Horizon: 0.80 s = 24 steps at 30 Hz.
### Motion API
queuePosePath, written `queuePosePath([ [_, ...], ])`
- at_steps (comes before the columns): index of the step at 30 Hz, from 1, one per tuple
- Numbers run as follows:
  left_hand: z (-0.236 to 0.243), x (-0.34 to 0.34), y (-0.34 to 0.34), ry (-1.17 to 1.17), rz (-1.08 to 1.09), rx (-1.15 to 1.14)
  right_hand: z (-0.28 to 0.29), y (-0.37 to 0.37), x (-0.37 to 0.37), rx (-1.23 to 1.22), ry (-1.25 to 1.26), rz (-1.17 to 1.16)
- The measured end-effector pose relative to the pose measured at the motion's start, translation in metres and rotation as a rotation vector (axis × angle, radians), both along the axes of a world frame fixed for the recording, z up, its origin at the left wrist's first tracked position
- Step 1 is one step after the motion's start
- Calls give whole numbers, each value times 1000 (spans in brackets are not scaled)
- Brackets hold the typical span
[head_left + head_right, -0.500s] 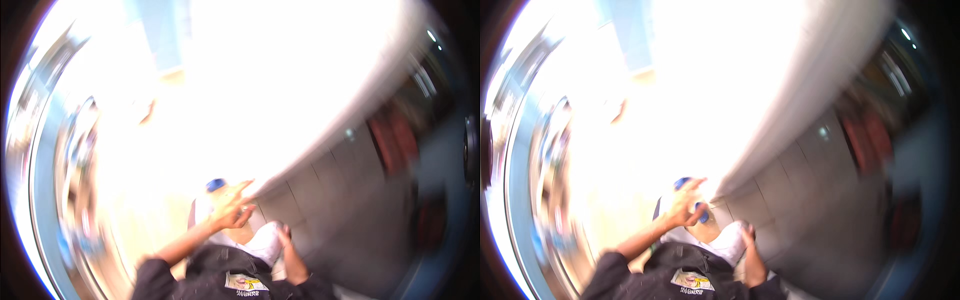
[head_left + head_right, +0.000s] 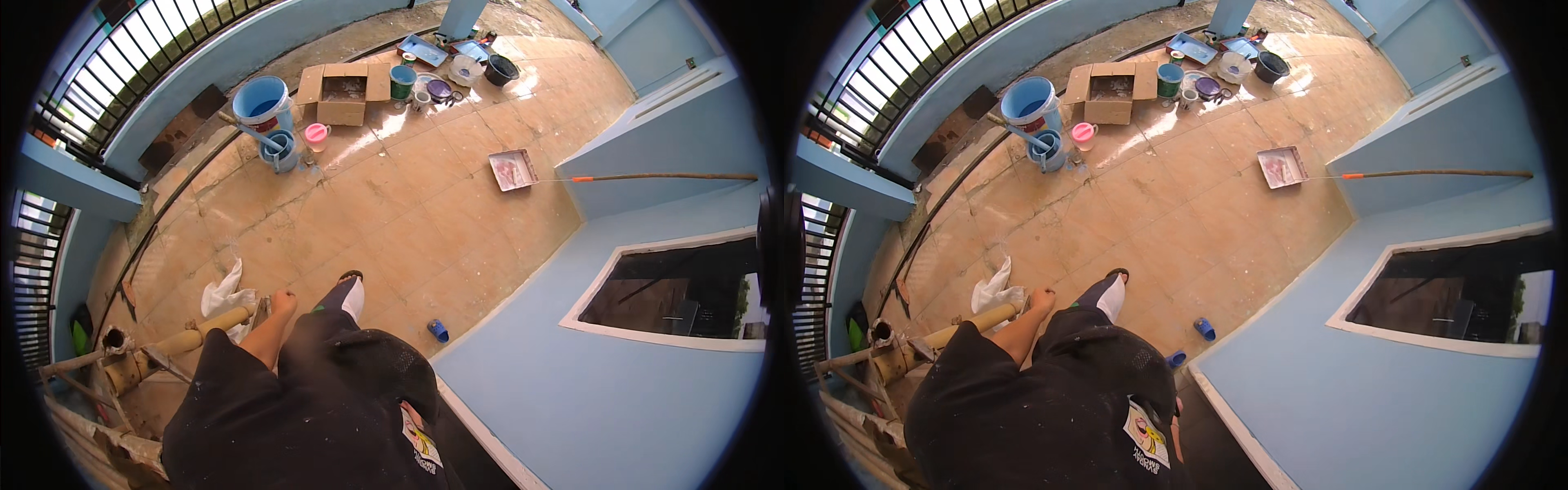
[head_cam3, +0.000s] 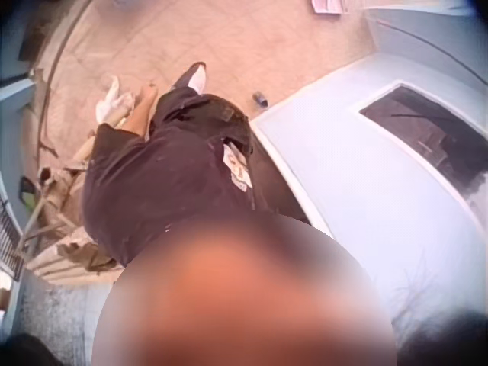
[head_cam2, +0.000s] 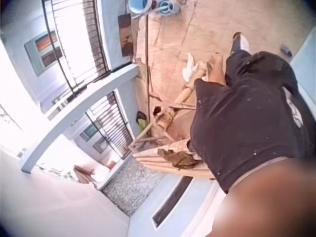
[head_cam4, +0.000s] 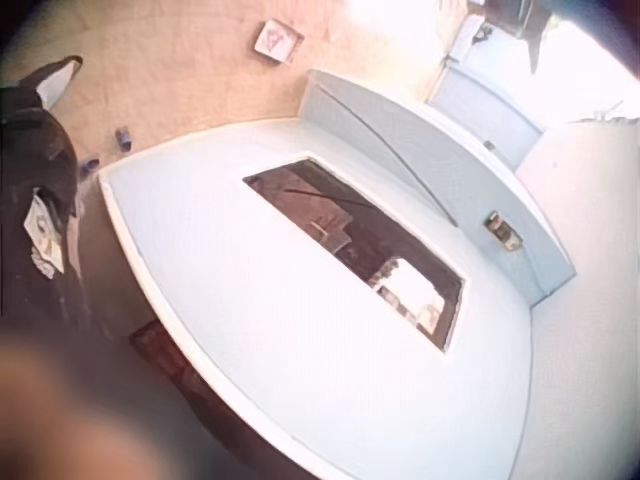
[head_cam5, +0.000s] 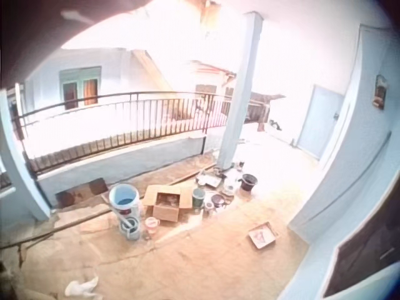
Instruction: The person uses a long bamboo pole with a brush to paint the ceiling of a covered outdoor corridor. They repeatedly dip the brush into a paint tray and apply paint to the ceiling surface. Another person in a green shirt is seen nearby handling paint buckets.
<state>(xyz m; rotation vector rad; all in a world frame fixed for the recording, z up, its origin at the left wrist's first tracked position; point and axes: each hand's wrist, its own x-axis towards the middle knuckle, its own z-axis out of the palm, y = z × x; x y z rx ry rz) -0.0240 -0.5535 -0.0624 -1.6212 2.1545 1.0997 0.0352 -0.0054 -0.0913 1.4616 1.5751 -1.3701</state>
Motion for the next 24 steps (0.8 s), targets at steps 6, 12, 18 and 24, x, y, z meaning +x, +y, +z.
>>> queuePosePath([
  [6,54,-117,-129,152,-174,-14,84,-85,-137,1,199,170],
  [12,106,-337,-202,502,-291,100,109,-123,-218,73,-145,112],
  [18,105,-444,-266,478,-526,103,48,-222,-409,93,-161,21],
  [24,101,-465,-327,20,-484,184,114,-322,-671,-125,460,488],
])
